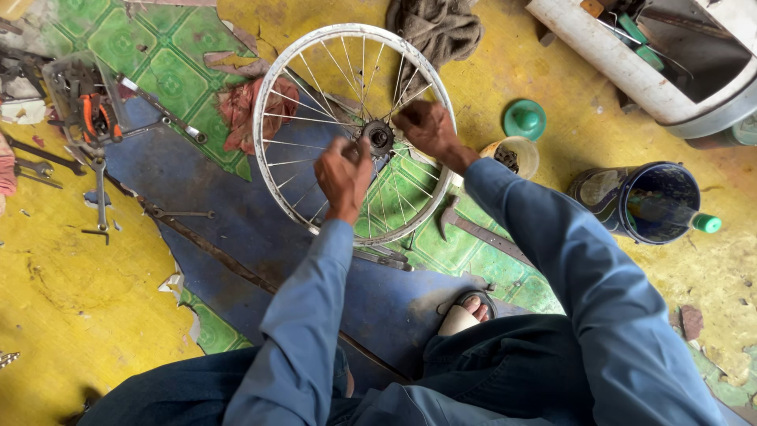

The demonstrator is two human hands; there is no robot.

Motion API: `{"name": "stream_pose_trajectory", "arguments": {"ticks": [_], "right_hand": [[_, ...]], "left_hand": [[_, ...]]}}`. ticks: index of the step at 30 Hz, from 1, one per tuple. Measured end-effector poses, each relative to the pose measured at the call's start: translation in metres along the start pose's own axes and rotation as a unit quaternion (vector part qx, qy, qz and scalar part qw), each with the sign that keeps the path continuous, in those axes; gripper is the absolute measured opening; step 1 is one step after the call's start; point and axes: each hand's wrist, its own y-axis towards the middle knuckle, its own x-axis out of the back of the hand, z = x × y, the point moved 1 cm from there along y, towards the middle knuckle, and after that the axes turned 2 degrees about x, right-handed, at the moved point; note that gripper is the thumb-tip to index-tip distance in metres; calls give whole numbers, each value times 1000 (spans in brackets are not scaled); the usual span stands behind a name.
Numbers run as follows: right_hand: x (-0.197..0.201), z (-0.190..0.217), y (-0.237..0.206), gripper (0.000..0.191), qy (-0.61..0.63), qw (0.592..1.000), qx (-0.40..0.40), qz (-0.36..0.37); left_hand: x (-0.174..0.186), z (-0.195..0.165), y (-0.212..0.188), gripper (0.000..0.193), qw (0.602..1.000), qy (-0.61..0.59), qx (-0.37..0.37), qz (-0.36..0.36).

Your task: The person removes a bicycle tire from the rim, cleans the hub with a rag, and applies grease to the hub using a brush. They then reassemble the wheel components.

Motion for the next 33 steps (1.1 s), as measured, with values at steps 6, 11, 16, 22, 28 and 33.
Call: {"name": "stream_pose_trajectory", "arguments": {"ticks": [6,11,16,22,28,33], "right_hand": [[-20,-19,-29,29,208,970,-59,112],[-25,-22,-25,26,201,974,-38,98],[-13,-10,-6,18,44,997,31,53],[-8,14,3,17,-20,972,235,-14],[-5,6,8,21,-6,978,199,-62],[3,-19,-4,45,560,795,44,229]], "left_hand": [[2,-9,38,28,992,57,-97,50],[-1,-13,33,28,991,91,-65,72],[-4,-2,16,27,993,93,-63,34],[-20,9,-11,36,997,-62,-15,-38],[-15,8,-15,54,999,-12,33,-1],[-4,-3,24,26,1000,2,-30,0]]}}
